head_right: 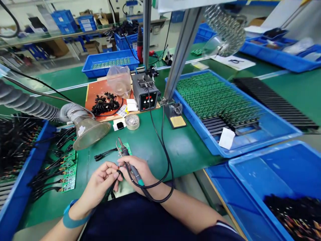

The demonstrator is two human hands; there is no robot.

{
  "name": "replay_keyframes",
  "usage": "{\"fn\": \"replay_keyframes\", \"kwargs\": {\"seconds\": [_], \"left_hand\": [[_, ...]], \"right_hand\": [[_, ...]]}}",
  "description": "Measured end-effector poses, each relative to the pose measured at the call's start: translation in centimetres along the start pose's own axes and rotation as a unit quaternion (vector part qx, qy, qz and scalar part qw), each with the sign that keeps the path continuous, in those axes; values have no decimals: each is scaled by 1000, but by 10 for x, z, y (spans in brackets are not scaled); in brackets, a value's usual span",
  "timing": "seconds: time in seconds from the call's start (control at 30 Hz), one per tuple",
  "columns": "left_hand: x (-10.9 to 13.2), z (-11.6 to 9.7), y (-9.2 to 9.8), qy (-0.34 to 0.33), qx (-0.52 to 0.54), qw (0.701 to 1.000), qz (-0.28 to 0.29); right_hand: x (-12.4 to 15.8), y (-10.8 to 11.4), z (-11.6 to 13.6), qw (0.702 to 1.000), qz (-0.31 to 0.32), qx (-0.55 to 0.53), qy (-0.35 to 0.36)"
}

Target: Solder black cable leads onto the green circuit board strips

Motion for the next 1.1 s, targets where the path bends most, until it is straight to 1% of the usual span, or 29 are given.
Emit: {"fn": "replay_keyframes", "kwargs": {"seconds": [0.17, 0.27, 0.4, 0.57, 0.7, 0.77, 0.87, 1.0, 1.1], "left_hand": [[1, 7, 1, 4, -32, 999, -3], [3, 7, 1, -3, -62, 998, -21], [4, 9, 1, -2, -90, 995, -33], [3, 15, 1, 32, -87, 996, -4], [2, 20, 2, 46, -84, 995, 29], [3, 19, 1, 31, -95, 994, 34], [4, 16, -1, -5, -137, 990, 26], [8, 9, -2, -56, -206, 977, -5], [12, 8, -1, -83, -224, 971, -26]], "right_hand": [[1, -1, -7, 1000, 11, -19, -12], [1, -3, -10, 999, 17, -24, -34], [2, -4, -13, 999, 21, 4, -34], [3, -4, -18, 997, 43, 54, -28], [7, -4, -21, 995, 70, 23, -63], [9, -6, -22, 993, 83, 2, -86], [12, -7, -21, 992, 83, -1, -100], [15, -6, -21, 993, 63, -4, -97], [18, -5, -22, 992, 57, -32, -109]]}}
Point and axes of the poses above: each hand's wrist, its own x-axis away from the middle knuckle, its own y-axis out of the back of the hand, z = x × y, the point moved 6 cm from there along -x, towards the middle knuckle, and after that the axes turned 5 degrees about -x, right-handed, at the moved point
